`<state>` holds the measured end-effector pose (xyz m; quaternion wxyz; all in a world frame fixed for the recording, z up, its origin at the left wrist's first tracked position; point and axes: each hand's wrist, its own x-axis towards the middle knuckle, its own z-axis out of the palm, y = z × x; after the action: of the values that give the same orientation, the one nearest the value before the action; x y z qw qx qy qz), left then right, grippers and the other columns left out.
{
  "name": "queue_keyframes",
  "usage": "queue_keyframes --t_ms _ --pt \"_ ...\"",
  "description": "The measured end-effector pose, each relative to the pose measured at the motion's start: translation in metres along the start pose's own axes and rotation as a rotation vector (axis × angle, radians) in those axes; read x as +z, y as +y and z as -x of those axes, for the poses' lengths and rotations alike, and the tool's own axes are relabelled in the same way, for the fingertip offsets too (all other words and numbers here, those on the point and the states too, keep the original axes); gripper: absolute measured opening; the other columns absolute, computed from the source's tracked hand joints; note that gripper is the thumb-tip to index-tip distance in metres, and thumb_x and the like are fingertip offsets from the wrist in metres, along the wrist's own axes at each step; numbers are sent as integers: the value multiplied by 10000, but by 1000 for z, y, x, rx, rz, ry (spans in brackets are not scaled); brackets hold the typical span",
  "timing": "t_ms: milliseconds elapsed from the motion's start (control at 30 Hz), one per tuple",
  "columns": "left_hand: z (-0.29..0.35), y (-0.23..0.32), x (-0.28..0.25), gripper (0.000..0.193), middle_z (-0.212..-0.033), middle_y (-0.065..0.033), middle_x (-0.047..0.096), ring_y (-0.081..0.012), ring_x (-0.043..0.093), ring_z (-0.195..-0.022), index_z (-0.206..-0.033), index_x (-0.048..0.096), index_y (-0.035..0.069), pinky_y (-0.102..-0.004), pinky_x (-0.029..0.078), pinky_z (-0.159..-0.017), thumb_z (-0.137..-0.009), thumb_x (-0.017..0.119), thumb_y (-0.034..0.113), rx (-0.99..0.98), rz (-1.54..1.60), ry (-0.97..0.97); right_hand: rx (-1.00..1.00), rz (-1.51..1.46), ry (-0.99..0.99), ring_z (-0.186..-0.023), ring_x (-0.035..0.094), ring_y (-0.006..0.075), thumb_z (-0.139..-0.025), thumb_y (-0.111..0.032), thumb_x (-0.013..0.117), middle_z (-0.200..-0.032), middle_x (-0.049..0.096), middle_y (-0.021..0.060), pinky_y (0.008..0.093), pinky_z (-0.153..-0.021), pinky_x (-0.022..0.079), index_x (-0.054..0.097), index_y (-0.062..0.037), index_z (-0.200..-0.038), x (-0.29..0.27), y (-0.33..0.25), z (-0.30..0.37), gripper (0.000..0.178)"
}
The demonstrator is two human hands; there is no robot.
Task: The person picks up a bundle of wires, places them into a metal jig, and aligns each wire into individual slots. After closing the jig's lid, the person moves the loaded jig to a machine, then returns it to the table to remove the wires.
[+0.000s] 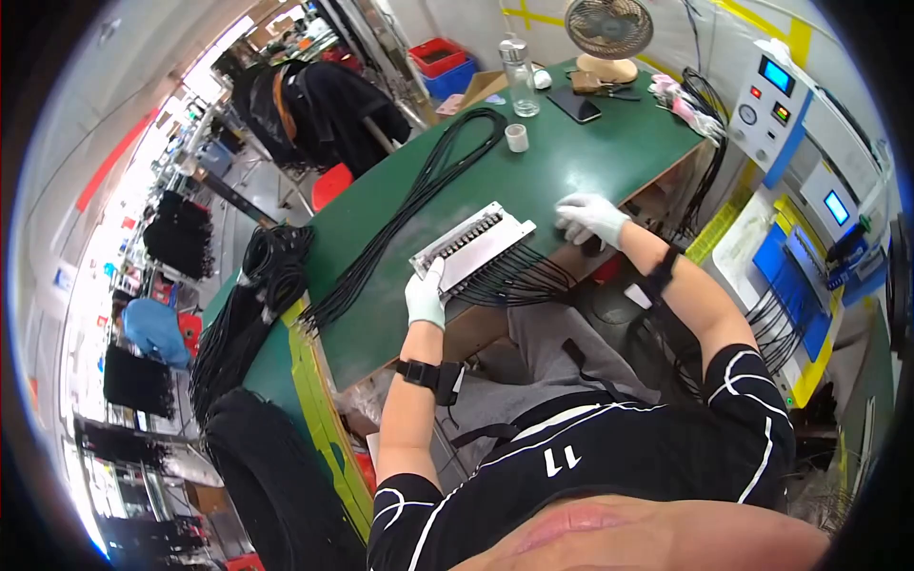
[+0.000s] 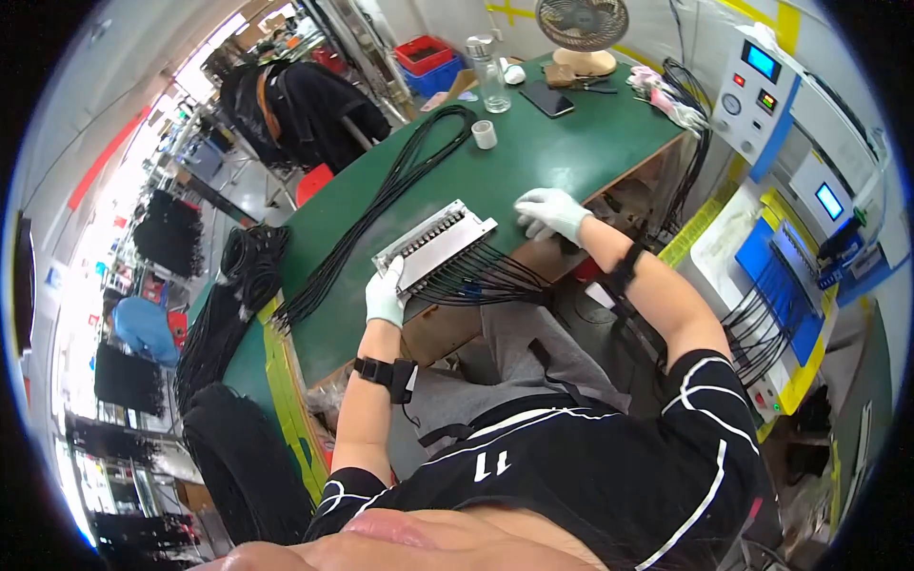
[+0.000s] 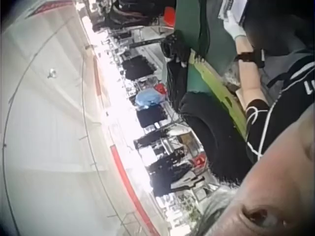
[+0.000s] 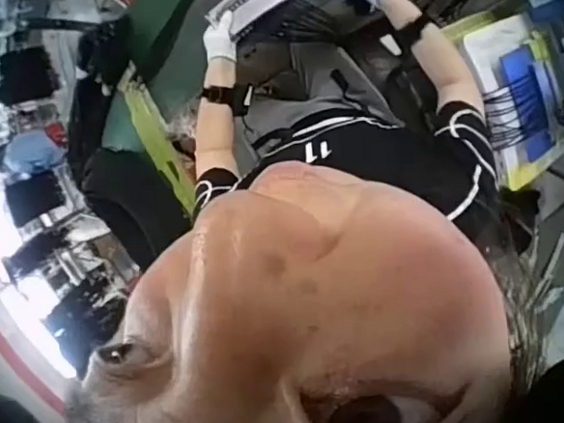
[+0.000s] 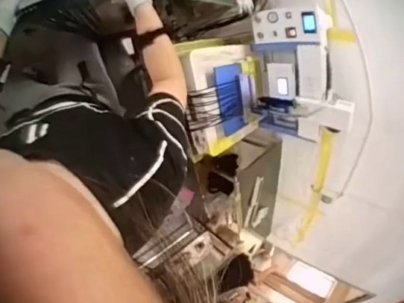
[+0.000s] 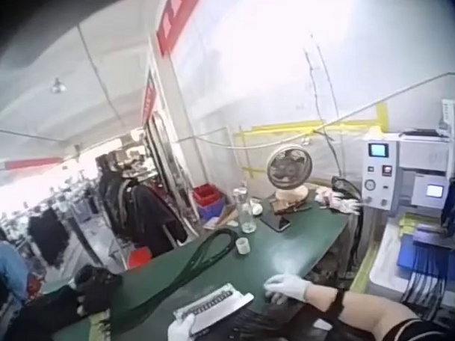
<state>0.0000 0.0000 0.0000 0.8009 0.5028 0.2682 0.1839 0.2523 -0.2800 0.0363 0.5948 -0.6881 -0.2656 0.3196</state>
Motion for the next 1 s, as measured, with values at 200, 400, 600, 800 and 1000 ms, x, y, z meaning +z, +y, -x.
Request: queue_keyframes --t_ms 200,400,600,800,1000 --pt "29 -3 25 830 -1426 -268 476 -391 496 -1290 -1534 281 82 -436 373 -1104 -869 726 301 411 -640 341 281 389 -104 -467 595 186 -883 -426 644 -675 653 98 306 -461 520 672 -11 -862 60 -51 -19 416" --pt "54 3 36 858 -1543 -271 294 -464 332 -1383 -1539 279 102 -465 345 -1125 -844 728 327 508 -1196 426 294 524 -120 -412 514 158 -804 -399 695 -577 574 36 300 -409 433 674 -72 -697 59 -39 -40 344" --pt "58 -4 31 876 -1563 -271 249 -465 288 -1408 -1544 279 135 -475 323 -1141 -829 740 346 489 -1301 339 252 366 -46 -448 487 132 -790 -433 713 -605 569 34 302 -408 368 631 -67 -680 58 -35 -34 391" --pt "82 22 48 969 -1583 -250 225 -409 254 -1447 -1555 224 91 -456 300 -1154 -803 779 345 644 -1007 187 2 -115 -191 -610 572 79 -913 -320 675 -834 661 25 229 -516 450 659 -49 -1059 78 -98 10 308" --pt "116 81 54 1009 -1602 -187 232 -306 282 -1447 -1565 117 46 -433 236 -1186 -839 778 279 950 -185 54 -299 -208 -844 -899 643 153 -934 -292 686 -1143 659 102 292 -785 547 545 10 -1334 104 -145 84 521"
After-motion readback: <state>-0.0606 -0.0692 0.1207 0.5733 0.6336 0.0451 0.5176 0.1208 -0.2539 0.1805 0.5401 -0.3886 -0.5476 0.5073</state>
